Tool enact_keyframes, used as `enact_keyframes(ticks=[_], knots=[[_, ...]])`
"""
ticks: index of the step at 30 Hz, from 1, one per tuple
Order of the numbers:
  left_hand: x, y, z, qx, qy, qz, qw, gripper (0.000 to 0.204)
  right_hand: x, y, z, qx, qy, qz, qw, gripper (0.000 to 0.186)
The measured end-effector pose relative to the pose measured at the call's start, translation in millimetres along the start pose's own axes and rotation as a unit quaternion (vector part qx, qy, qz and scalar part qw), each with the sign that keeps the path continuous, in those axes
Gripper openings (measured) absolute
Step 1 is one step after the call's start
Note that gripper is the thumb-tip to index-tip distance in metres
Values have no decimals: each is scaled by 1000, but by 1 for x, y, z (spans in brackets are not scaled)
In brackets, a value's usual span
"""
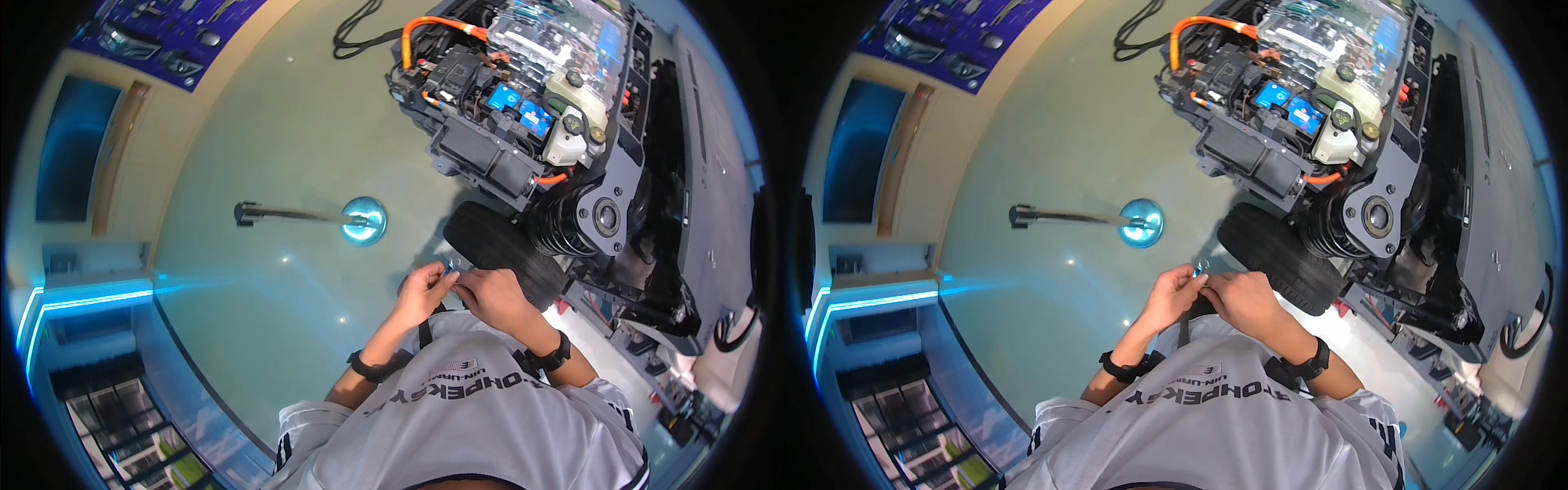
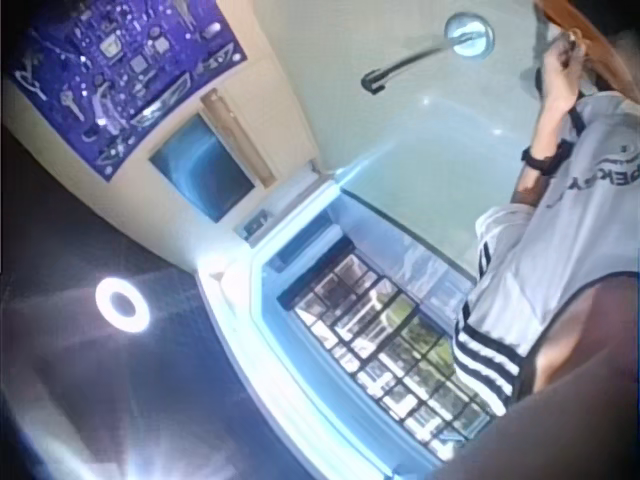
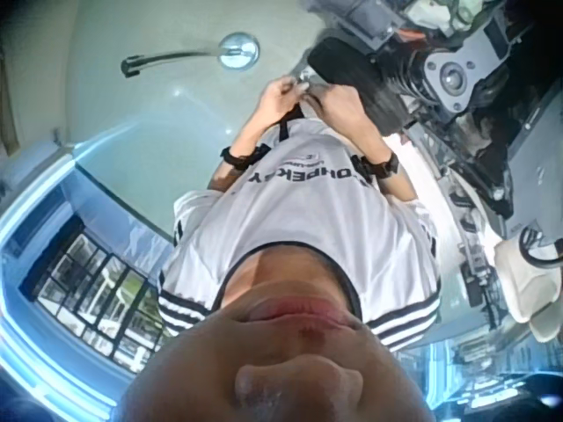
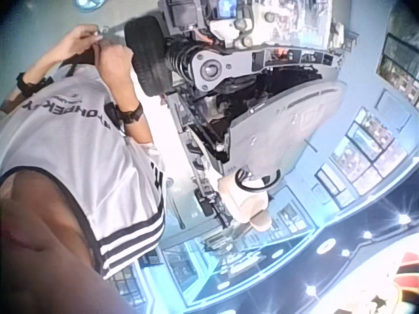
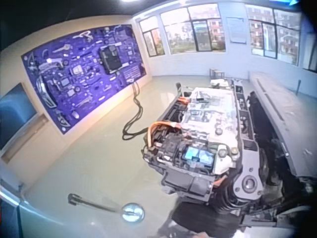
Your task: Loosening and tightening bolts on the internal components of an electric vehicle using a wrench.
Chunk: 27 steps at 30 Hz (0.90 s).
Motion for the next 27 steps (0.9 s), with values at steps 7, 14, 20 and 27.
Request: enact_keyframes(ticks=[7, 14, 20, 27], knots=[[91, -59, -22, 73, 23, 146, 986, 28, 75, 29, -9, 11, 94, -69, 993, 11], [152, -87, -17, 11, -40, 334, 942, 24, 119, 55, 17, -179, 158, -41, 970, 20], [178, -75, -26, 48, -35, 388, 920, 26, 115, 26, 2, -100, 302, -81, 945, 21], [195, -37, -46, -21, -115, 414, 903, 25, 94, 12, -40, 324, 423, -266, 803, 28]])
Point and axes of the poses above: each hand's wrist, its own x-axis towards the middle knuckle, its own y-axis out of the palm, z = x × y, the point moved 6 cm from there along x, towards the middle knuckle, and after that the axes turned 10 degrees about -z, right-handed, at the moved point
